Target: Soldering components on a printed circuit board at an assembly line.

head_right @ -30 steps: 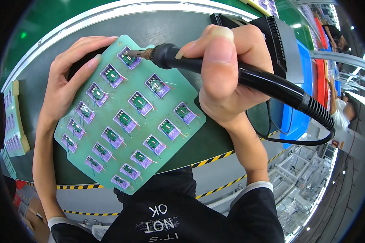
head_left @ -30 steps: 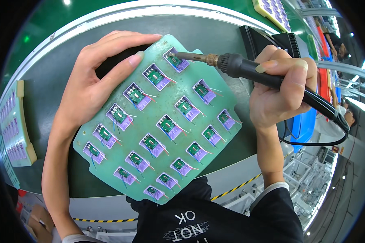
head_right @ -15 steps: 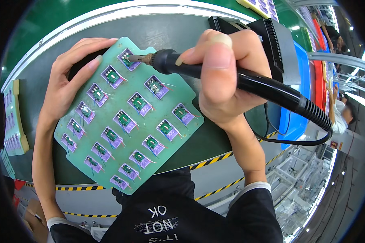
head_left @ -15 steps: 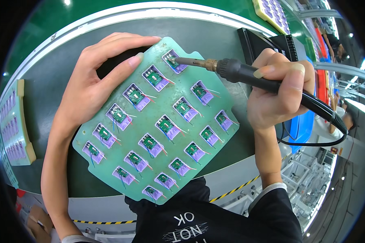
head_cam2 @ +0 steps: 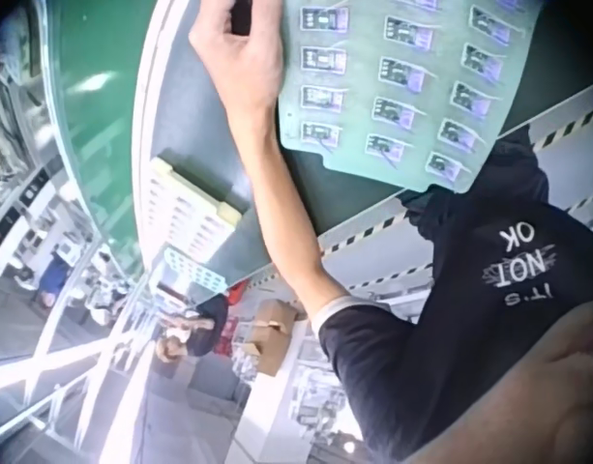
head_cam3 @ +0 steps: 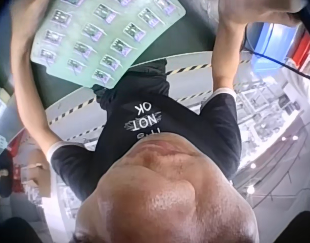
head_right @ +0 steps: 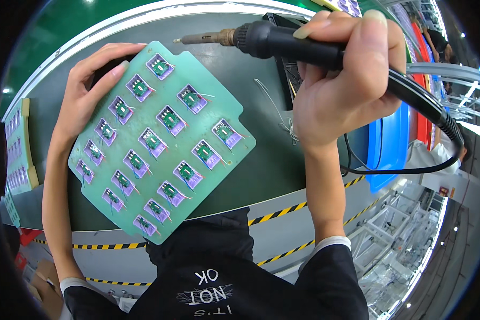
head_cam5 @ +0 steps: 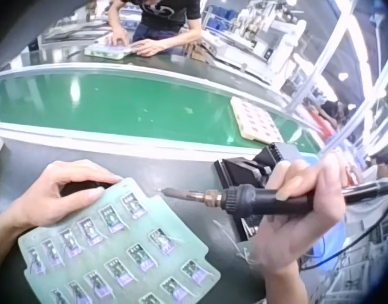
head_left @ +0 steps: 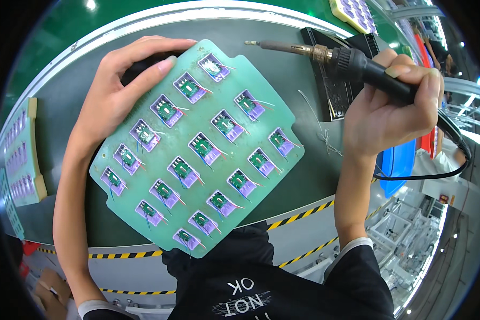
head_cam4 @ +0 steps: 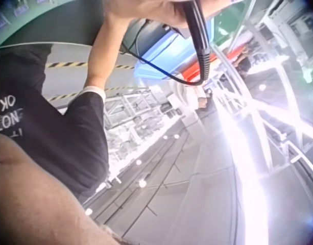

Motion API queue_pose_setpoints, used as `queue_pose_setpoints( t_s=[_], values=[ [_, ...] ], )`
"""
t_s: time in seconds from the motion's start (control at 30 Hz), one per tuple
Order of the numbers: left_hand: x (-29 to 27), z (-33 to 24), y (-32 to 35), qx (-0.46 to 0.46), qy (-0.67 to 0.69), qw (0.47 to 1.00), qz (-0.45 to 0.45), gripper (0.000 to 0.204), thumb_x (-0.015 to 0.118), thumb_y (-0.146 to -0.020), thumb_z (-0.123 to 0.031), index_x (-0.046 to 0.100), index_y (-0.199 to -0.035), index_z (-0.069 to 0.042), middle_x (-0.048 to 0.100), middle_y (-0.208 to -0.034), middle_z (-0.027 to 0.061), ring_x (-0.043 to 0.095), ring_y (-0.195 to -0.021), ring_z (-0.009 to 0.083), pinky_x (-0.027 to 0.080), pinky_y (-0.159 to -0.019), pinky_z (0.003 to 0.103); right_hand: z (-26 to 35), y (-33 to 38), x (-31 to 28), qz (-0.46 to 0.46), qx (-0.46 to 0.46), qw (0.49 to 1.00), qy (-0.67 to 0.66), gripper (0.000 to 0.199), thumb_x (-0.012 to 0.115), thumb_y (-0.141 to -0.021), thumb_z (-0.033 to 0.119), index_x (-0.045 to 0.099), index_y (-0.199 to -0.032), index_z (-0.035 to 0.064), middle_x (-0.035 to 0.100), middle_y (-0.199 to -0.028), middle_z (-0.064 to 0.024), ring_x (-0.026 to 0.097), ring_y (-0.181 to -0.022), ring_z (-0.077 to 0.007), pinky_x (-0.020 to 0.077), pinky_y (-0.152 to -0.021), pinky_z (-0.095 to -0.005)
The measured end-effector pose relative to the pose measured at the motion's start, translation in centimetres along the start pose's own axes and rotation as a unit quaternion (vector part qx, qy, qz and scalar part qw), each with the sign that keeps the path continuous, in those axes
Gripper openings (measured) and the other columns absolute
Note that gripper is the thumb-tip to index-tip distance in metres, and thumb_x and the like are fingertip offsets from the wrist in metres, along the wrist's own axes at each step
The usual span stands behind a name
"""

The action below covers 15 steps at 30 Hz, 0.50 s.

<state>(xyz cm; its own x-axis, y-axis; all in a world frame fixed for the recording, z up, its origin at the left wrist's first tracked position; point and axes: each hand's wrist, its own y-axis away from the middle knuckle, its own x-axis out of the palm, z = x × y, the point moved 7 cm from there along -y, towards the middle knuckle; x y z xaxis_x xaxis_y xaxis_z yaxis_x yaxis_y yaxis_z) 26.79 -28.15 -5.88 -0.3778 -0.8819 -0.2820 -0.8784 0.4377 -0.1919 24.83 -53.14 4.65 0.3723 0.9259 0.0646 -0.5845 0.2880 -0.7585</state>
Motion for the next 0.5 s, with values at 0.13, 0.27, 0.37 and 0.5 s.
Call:
queue_pose_setpoints(
  t_s=[0.13,0.27,0.37,0.5],
  values=[
    [0.2,-0.3,0.0,-0.018,0.008,1.000,0.003,0.029,0.052,-0.091,-0.014,0.061,-0.115,0.001,0.062,-0.108,0.0086,0.058,-0.095,0.0136,0.044,-0.083,0.024,0.4,-0.6,-1.2,0.021,0.004,0.999,-0.037,0.035,0.038,-0.091,0.027,0.044,-0.064,0.0052,0.036,-0.051,-0.0009,0.018,-0.039,-0.0072,0.0245,-0.048,-0.0254],
    [0.3,0.0,-0.1,-0.037,0.012,0.999,-0.006,0.030,0.054,-0.091,-0.016,0.061,-0.114,0.000,0.064,-0.106,0.0078,0.060,-0.092,0.0120,0.046,-0.081,0.023,-0.1,-0.1,-2.1,0.074,0.042,0.993,-0.083,0.034,0.037,-0.091,0.027,0.042,-0.064,0.0077,0.032,-0.048,0.0019,0.017,-0.037,-0.0062,0.0224,-0.046,-0.0237],
    [0.7,0.2,-0.3,-0.053,0.014,0.998,-0.010,0.030,0.054,-0.091,-0.017,0.061,-0.114,-0.001,0.064,-0.105,0.0076,0.060,-0.092,0.0115,0.046,-0.081,0.023,-1.2,0.7,-2.6,0.104,0.084,0.984,-0.119,0.034,0.037,-0.091,0.027,0.041,-0.064,0.0087,0.029,-0.046,0.0033,0.017,-0.037,-0.0060,0.0213,-0.044,-0.0235],
    [0.5,-0.2,-0.3,-0.042,-0.011,0.999,-0.012,0.030,0.055,-0.090,-0.017,0.062,-0.114,0.000,0.064,-0.105,0.0072,0.059,-0.093,0.0115,0.046,-0.081,0.023,-0.9,1.1,-1.8,0.140,0.053,0.973,-0.178,0.027,0.041,-0.089,0.014,0.045,-0.067,-0.0009,0.049,-0.052,-0.0091,0.034,-0.036,-0.0087,0.0278,-0.037,-0.0228]
  ],
)
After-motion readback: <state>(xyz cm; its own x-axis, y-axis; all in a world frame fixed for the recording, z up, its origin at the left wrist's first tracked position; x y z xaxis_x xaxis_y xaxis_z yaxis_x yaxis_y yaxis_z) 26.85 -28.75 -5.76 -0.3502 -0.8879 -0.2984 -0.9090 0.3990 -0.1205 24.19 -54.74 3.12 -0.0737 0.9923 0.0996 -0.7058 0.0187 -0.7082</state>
